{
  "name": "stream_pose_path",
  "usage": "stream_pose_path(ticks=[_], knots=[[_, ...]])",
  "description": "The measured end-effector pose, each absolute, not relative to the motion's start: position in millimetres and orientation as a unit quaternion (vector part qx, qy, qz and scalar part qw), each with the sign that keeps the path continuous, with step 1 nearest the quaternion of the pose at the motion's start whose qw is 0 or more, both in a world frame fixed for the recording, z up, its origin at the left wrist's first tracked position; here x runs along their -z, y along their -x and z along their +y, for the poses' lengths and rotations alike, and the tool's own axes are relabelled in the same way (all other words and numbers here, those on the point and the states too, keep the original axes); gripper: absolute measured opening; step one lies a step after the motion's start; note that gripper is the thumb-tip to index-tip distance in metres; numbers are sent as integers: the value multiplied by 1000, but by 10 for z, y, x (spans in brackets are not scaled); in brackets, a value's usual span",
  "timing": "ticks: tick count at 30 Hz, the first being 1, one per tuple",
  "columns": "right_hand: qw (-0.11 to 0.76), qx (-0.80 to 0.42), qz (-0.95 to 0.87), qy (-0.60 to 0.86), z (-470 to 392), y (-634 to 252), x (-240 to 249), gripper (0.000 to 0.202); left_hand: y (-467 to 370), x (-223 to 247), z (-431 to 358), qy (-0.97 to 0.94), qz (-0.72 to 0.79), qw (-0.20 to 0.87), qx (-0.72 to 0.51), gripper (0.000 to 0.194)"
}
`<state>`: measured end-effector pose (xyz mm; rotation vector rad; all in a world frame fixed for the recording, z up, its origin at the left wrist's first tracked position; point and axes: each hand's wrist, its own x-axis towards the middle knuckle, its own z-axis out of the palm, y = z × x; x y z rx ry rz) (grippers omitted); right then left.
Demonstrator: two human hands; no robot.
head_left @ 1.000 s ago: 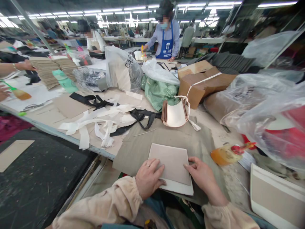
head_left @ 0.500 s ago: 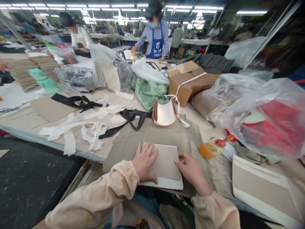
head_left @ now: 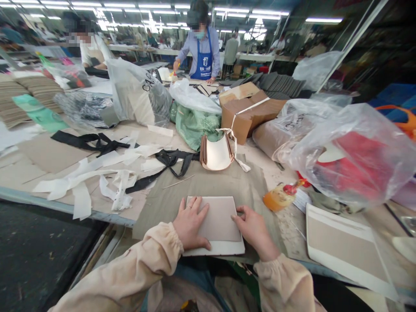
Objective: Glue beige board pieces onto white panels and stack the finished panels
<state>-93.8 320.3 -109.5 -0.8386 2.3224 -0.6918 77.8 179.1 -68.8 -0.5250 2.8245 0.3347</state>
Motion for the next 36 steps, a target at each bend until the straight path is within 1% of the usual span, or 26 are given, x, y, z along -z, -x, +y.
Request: stream_pose_path(ticks=[7,14,19,26,27,31,32,33,36], knots=[[289,234,875,310,3190,960,1063,21,-906,856,1828,188,969,98,-127,113],[284,215,878,320,3208,991,1142,26,-1068,1000,1922,211,968,31,-135,113],[274,221,874,336,3229,990,1168,27,-1083,1019,1925,210,968,13,-134,108],[269,229,875,332,3220,986,1172,25,-1100,976,1937,205,969,9,-138,108],[271,225,876,330,3215,987,1167,25,-1105,970,1934,204,969,10,-139,104],[282,205,878,327,3195,983,1127,24,-1129,975,1901,203,969,12,-141,63],[284,202,878,328,3192,979,1115,23,-1132,986,1892,202,969,14,-138,57],[283,199,879,329,3191,975,1105,23,-1134,998,1884,202,970,16,-133,55],[271,193,887,321,3192,964,1091,23,-1127,1035,1877,200,973,17,-110,58]])
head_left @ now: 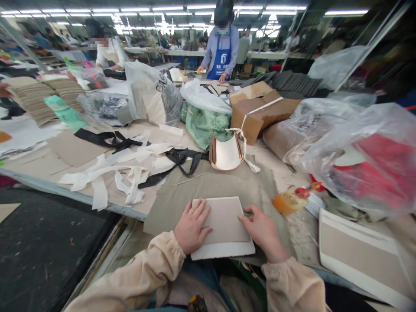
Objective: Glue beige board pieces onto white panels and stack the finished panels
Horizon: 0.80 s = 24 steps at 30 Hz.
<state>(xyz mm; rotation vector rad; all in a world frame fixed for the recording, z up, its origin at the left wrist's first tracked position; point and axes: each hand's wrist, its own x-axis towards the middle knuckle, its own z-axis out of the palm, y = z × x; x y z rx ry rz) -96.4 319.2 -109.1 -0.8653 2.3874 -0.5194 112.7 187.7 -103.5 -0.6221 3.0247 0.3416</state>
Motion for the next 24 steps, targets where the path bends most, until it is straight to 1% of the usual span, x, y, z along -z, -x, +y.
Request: stream_pose_path(ticks=[3,7,11,13,15,17,20,24], knots=[[262,199,891,312,3203,955,1088,24,-1117,1048,1889,192,977,24,-88,59],[257,194,888,329,3231,958,1058,18,-1113,1043,1903,186,980,36,-63,58],[213,130,905,344,3270,964,1016,28,-1122,1053,1906,183,981,35,-50,59],[192,140,902,360,3285,953,1015,26,-1130,1060,1902,177,982,34,-49,59],[173,185,879,404,3295,931,1031,23,-1138,1064,1892,173,983,34,-49,60],[157,218,851,452,3300,902,1060,28,-1140,1060,1873,172,983,38,-49,60],[138,203,842,480,3305,847,1106,29,-1117,1024,1846,177,981,56,-47,59],[90,161,850,493,3308,769,1187,30,-1012,898,1932,224,971,78,-24,56]])
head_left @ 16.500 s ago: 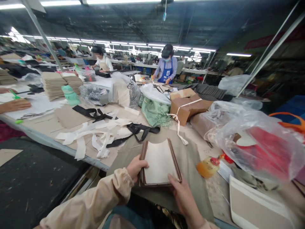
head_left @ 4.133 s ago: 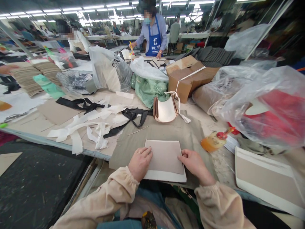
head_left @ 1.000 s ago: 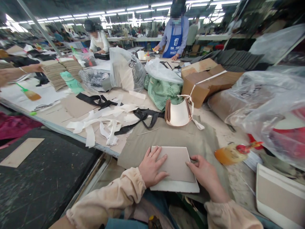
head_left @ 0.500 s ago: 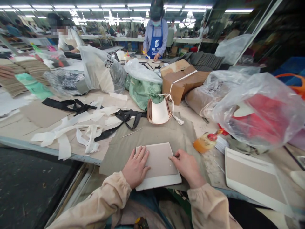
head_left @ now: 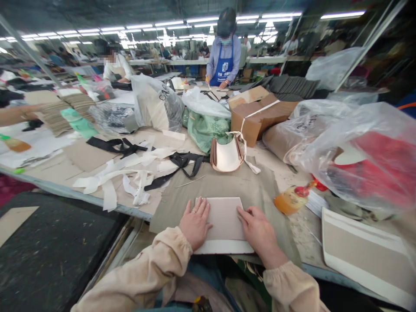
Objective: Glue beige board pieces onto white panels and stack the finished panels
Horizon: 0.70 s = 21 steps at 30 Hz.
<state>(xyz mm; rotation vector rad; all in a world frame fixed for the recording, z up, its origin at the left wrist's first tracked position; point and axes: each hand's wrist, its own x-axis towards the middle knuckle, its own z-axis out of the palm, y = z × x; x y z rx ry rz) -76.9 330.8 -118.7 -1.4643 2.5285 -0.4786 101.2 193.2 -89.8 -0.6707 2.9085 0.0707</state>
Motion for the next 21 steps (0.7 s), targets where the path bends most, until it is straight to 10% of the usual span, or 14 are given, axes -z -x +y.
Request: stream_pose_path(ticks=[21], knots=[[28,175,827,534,3335,753,1337,33,-1245,973,2067,206,974,69,-67,80]])
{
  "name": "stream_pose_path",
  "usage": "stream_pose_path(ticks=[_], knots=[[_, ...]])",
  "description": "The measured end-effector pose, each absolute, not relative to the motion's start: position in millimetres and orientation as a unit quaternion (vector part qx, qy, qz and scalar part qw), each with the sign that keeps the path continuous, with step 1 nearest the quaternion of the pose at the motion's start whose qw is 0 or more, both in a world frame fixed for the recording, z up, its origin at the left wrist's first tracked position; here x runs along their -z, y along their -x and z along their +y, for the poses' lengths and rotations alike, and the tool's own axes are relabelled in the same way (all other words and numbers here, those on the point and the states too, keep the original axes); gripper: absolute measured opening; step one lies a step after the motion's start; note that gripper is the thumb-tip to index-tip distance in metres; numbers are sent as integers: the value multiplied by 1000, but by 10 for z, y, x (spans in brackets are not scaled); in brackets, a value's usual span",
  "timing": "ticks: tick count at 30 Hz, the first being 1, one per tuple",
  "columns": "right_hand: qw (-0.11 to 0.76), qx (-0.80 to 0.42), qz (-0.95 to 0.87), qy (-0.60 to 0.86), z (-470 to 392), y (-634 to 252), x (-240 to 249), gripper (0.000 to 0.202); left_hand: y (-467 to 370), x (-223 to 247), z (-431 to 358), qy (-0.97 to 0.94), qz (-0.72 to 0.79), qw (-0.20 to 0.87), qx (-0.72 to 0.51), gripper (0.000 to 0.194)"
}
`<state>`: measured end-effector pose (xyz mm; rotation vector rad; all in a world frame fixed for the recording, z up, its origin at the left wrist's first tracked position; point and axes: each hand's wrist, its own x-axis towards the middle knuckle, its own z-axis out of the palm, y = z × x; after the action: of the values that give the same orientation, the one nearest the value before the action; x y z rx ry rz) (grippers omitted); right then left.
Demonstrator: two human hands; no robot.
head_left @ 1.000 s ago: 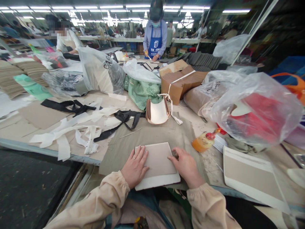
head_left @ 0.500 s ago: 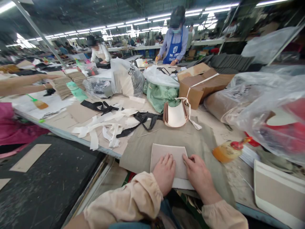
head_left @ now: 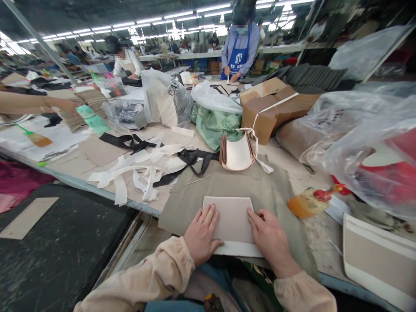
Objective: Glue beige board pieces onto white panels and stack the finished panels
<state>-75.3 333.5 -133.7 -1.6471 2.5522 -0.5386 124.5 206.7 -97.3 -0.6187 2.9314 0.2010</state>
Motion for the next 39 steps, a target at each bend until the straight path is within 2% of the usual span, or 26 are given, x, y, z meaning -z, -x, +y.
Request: stream_pose_path(ticks=[7,11,13,16,18,19,21,23,25,26,29,31,34,37,39], knots=[[-8,197,821,536,3338,737,1340,32,-1239,1054,2098,206,976,61,-38,77],[-11,203,831,518,3330,743,1387,29,-1264,1078,2054,190,979,30,-63,75],[-4,209,836,507,3321,746,1393,28,-1288,1105,2009,187,978,5,-96,67],[12,221,838,499,3299,743,1379,26,-1329,1174,1910,220,955,-70,-188,41],[22,232,839,491,3281,735,1365,27,-1342,1211,1841,291,912,-145,-252,35],[25,238,841,485,3273,730,1358,29,-1338,1219,1809,335,879,-183,-284,39],[30,247,847,470,3262,718,1350,34,-1305,1207,1755,416,794,-234,-375,65],[32,253,851,459,3259,707,1353,38,-1242,1164,1714,468,682,-240,-509,86],[33,266,850,453,3262,700,1370,43,-1170,1103,1687,486,566,-214,-631,90],[34,279,848,450,3265,699,1383,45,-1138,1069,1680,487,520,-199,-673,85],[54,359,832,421,3272,711,1409,51,-1075,963,1682,471,442,-178,-743,55],[101,453,808,362,3277,731,1383,57,-1062,895,1698,454,414,-175,-769,42],[265,605,703,264,3298,768,1259,50,-1063,803,1720,429,383,-178,-798,36],[417,677,568,211,3331,791,1111,37,-1060,729,1728,403,361,-183,-821,34],[454,699,524,178,3352,791,1047,32,-1052,690,1737,390,350,-182,-832,33]])
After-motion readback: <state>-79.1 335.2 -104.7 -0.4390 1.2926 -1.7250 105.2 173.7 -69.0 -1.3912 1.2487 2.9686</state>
